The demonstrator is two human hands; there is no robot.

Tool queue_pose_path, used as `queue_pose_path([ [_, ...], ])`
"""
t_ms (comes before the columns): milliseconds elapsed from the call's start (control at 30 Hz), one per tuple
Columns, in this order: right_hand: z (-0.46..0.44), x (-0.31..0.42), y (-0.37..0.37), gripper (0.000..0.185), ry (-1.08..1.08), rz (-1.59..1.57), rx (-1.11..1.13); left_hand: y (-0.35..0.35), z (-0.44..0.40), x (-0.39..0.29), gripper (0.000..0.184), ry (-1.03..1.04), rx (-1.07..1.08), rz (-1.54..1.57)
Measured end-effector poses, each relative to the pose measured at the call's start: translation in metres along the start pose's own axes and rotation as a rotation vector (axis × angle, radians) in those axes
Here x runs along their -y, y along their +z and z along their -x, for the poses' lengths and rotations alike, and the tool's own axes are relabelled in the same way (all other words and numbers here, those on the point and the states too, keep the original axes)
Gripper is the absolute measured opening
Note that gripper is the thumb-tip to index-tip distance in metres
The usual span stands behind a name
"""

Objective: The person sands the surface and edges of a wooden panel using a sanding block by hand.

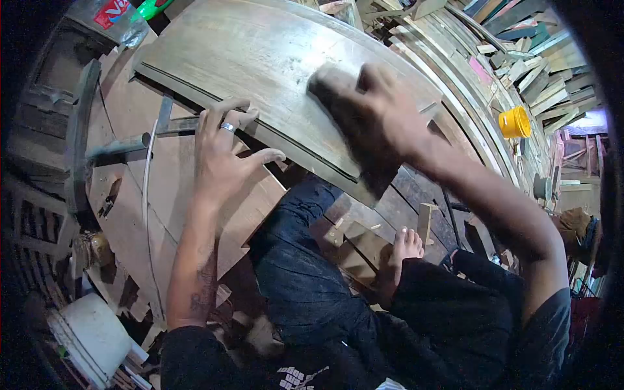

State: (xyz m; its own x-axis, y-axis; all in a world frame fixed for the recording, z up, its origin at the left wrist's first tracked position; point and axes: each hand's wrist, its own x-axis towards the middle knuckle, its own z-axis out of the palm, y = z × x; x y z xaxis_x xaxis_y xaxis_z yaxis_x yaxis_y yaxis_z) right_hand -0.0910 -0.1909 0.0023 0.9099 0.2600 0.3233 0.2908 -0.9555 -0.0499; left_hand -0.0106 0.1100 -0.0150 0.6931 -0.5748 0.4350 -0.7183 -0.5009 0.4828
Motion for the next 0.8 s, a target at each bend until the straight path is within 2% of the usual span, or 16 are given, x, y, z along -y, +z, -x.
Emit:
queue_pose_path([
  [33, 0.010, 0.020, 0.002, 0.078, -0.154, 0.041, -0.052, 0.001, -0.001, 0.001, 0.067, 0.007, -0.004, -0.009],
  [100, 0.017, 0.048, -0.024, 0.093, -0.244, -0.119, 0.201, 0.001, -0.001, 0.005, 0.066, 0.026, 0.000, -0.029],
  [167, 0.007, 0.023, -0.026, 0.083, -0.215, -0.176, 0.227, 0.003, 0.001, 0.009, 0.066, 0.053, 0.006, -0.047],
  [233, -0.008, -0.018, -0.012, 0.069, 0.028, -0.048, 0.186, 0.001, -0.001, 0.007, 0.066, 0.058, -0.007, -0.033],
  [300, -0.020, -0.033, -0.014, 0.048, 0.100, 0.003, -0.084, 0.000, -0.001, 0.003, 0.065, 0.044, -0.022, -0.015],
  [333, -0.017, -0.035, -0.015, 0.045, 0.133, 0.033, -0.037, -0.001, -0.001, 0.001, 0.066, 0.043, -0.019, -0.021],
  [367, -0.013, -0.022, -0.018, 0.049, 0.168, 0.057, 0.074, -0.001, 0.000, 0.001, 0.066, 0.038, -0.013, -0.027],
  [433, 0.007, -0.002, 0.005, 0.060, -0.196, 0.052, -0.184, 0.002, 0.000, 0.003, 0.067, -0.018, -0.003, 0.014],
  [500, 0.011, 0.047, -0.022, 0.070, -0.251, -0.072, 0.120, 0.000, 0.000, 0.006, 0.067, 0.013, 0.018, -0.022],
  [567, 0.009, 0.037, -0.020, 0.072, -0.265, -0.050, 0.133, 0.002, 0.001, 0.005, 0.065, 0.029, 0.018, -0.027],
  [633, -0.007, -0.012, 0.000, 0.058, -0.107, -0.058, -0.002, 0.001, 0.000, 0.004, 0.065, 0.045, -0.016, -0.015],
  [667, -0.021, -0.019, -0.011, 0.043, 0.108, -0.111, 0.101, 0.001, 0.000, 0.004, 0.066, 0.060, -0.025, -0.036],
  [700, -0.033, -0.021, -0.027, 0.038, 0.204, -0.046, 0.074, 0.000, 0.000, 0.002, 0.066, 0.065, -0.031, -0.038],
  [767, -0.040, -0.037, -0.022, 0.064, 0.262, 0.106, 0.205, -0.003, -0.001, -0.001, 0.067, 0.005, 0.000, 0.020],
  [800, -0.033, -0.031, -0.013, 0.066, 0.182, 0.033, 0.166, -0.002, -0.001, -0.001, 0.067, 0.032, -0.009, -0.022],
])
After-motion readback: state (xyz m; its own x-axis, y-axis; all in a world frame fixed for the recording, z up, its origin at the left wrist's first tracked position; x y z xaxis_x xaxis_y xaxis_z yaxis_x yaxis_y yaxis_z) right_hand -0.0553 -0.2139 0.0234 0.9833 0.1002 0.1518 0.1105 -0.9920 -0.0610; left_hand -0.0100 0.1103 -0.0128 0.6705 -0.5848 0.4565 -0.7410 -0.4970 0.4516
